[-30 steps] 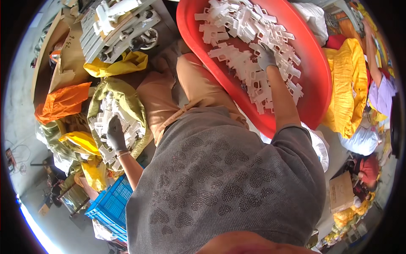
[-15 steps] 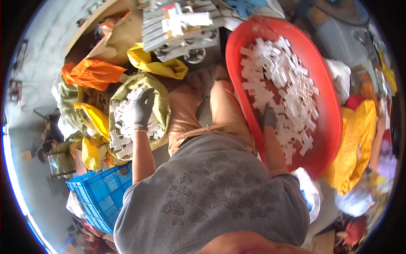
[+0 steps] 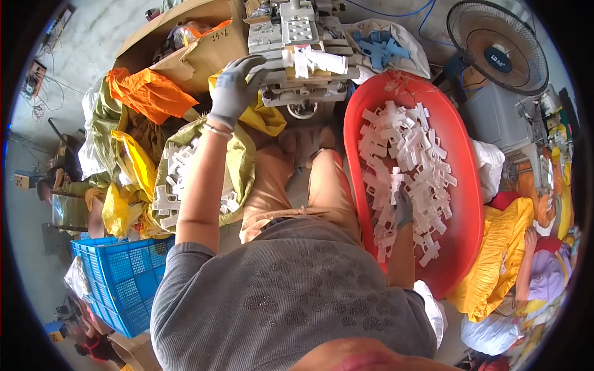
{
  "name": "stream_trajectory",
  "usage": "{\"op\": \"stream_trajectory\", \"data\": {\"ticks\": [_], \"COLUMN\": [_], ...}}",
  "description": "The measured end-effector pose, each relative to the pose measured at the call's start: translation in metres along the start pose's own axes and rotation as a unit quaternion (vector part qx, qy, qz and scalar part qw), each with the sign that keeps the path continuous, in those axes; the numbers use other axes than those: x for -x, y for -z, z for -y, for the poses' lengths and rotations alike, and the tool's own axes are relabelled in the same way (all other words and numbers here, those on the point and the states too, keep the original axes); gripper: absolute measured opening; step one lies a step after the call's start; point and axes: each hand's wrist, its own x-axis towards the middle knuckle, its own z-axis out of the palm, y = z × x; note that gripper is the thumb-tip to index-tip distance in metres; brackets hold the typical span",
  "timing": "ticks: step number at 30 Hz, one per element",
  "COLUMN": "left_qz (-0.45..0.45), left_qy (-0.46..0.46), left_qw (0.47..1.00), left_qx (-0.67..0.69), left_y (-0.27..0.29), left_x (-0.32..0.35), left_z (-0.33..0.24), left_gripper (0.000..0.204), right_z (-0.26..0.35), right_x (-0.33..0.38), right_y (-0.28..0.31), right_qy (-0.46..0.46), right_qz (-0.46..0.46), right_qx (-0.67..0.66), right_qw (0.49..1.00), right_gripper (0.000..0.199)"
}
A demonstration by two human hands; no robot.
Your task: Placing white plastic components onto a machine jig for stamping or printing and then sorting them into a bin.
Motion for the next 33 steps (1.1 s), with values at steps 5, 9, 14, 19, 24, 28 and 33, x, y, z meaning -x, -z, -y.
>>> {"op": "stream_trajectory", "data": {"ticks": [5,9,14,19,24,28,33], "left_qz": [0.147,0.105,0.005,-0.045,-0.086,-0.061,-0.044], "left_qy": [0.055,0.021,0.054,0.202,0.416,0.455,0.393], "left_qw": [0.987,0.989,0.990,0.974,0.904,0.884,0.918], "left_qx": [0.026,0.101,0.128,0.089,-0.054,-0.092,-0.034], "left_y": [-0.025,-0.030,-0.006,0.045,0.118,0.136,0.087], "left_x": [-0.035,-0.042,-0.009,0.086,0.212,0.270,0.237], "left_z": [0.004,0.017,0.019,0.052,0.085,0.098,0.071], "left_gripper": [0.041,0.040,0.036,0.039,0.037,0.029,0.030], "right_z": [0.045,0.139,0.274,0.344,0.369,0.382,0.386], "right_x": [0.012,0.040,0.068,0.055,0.058,0.043,0.062], "right_y": [-0.002,-0.038,-0.103,-0.178,-0.215,-0.216,-0.200], "right_qy": [0.101,0.184,0.397,0.663,0.662,0.678,0.709], "right_qz": [0.053,0.032,0.090,0.100,0.110,0.173,0.244], "right_qx": [-0.129,-0.217,-0.018,0.171,0.315,0.383,0.304], "right_qw": [0.985,0.958,0.913,0.722,0.671,0.604,0.588], "right_gripper": [0.053,0.045,0.039,0.042,0.038,0.047,0.046]}}
